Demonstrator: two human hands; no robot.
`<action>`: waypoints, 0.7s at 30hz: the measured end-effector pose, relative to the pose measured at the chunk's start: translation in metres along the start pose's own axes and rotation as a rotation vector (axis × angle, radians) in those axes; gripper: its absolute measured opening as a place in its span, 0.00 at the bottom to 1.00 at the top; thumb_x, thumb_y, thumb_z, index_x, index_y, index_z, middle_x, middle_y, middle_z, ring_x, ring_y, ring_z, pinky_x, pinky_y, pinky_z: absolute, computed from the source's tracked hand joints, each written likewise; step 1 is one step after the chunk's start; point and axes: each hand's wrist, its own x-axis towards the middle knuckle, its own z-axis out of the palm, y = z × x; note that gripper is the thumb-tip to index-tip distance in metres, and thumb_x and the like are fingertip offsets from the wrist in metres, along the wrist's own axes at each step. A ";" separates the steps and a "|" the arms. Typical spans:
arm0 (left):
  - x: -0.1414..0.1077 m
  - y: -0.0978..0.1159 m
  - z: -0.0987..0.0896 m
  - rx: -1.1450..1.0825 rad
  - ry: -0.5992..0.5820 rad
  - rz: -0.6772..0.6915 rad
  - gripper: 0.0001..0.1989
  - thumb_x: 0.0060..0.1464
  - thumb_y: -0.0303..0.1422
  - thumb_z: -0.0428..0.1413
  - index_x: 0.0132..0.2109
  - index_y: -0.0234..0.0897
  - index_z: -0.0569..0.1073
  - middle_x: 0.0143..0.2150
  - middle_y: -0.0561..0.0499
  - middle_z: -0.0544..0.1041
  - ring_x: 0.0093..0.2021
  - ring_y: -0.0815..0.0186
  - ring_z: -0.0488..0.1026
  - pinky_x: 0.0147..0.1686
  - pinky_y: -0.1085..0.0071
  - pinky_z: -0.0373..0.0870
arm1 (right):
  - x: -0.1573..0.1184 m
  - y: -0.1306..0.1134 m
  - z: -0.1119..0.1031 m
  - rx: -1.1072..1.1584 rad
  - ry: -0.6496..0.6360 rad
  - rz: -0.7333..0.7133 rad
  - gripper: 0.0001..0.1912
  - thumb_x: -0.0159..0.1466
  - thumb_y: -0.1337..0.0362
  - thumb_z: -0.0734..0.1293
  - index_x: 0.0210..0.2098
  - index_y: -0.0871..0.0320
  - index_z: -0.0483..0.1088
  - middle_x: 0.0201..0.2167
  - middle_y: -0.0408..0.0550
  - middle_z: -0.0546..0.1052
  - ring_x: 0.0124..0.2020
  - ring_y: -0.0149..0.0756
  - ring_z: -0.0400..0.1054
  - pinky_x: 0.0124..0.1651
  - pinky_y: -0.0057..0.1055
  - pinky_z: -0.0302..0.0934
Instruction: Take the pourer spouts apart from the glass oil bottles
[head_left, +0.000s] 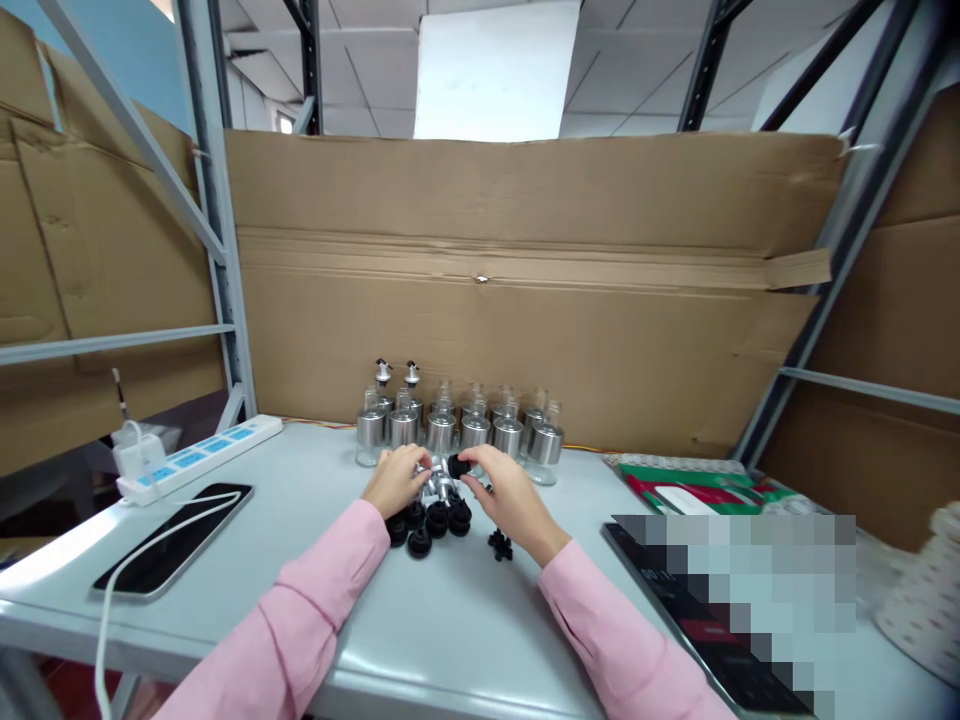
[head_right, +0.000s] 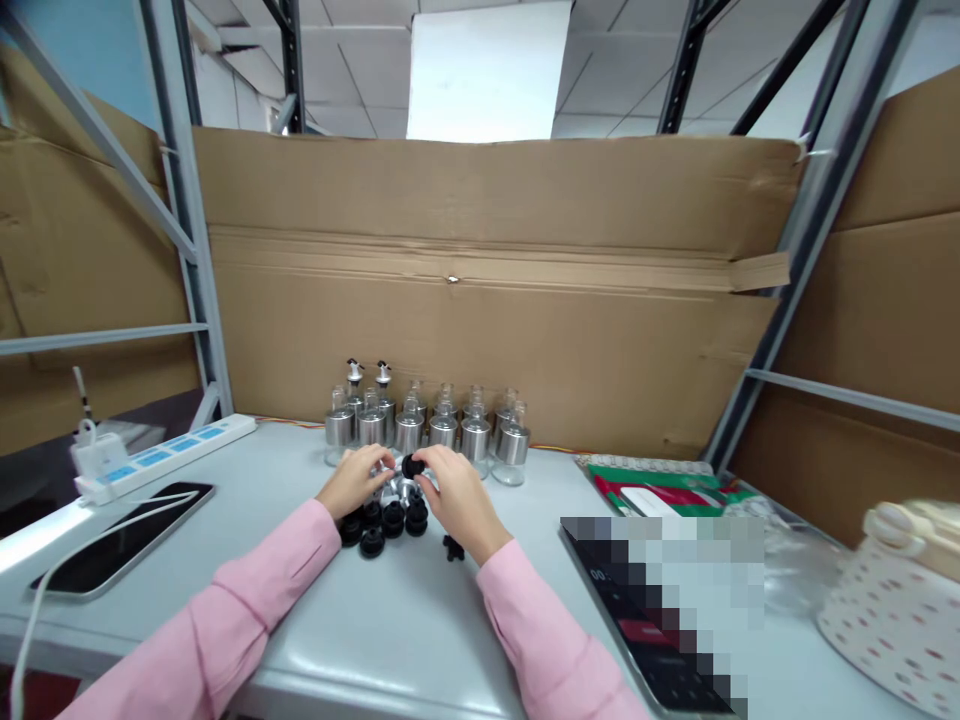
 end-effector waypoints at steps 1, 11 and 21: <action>0.000 0.000 0.000 0.002 -0.001 0.007 0.06 0.56 0.32 0.48 0.38 0.39 0.69 0.40 0.52 0.73 0.44 0.63 0.69 0.45 0.65 0.59 | 0.000 0.000 0.000 0.000 -0.022 0.000 0.09 0.61 0.71 0.62 0.41 0.58 0.67 0.38 0.50 0.74 0.40 0.39 0.69 0.43 0.37 0.64; -0.002 0.002 0.002 0.008 0.009 0.031 0.07 0.57 0.30 0.47 0.37 0.39 0.70 0.41 0.51 0.73 0.46 0.63 0.68 0.44 0.64 0.57 | -0.001 -0.003 -0.003 0.053 -0.213 0.065 0.13 0.60 0.72 0.62 0.42 0.56 0.70 0.38 0.49 0.74 0.40 0.37 0.68 0.44 0.34 0.62; -0.002 0.001 0.003 -0.004 0.000 0.046 0.05 0.56 0.29 0.49 0.36 0.38 0.70 0.40 0.52 0.74 0.46 0.62 0.68 0.45 0.63 0.57 | 0.000 -0.014 -0.014 0.403 -0.620 0.431 0.07 0.48 0.67 0.70 0.28 0.61 0.71 0.20 0.41 0.71 0.23 0.28 0.64 0.26 0.24 0.57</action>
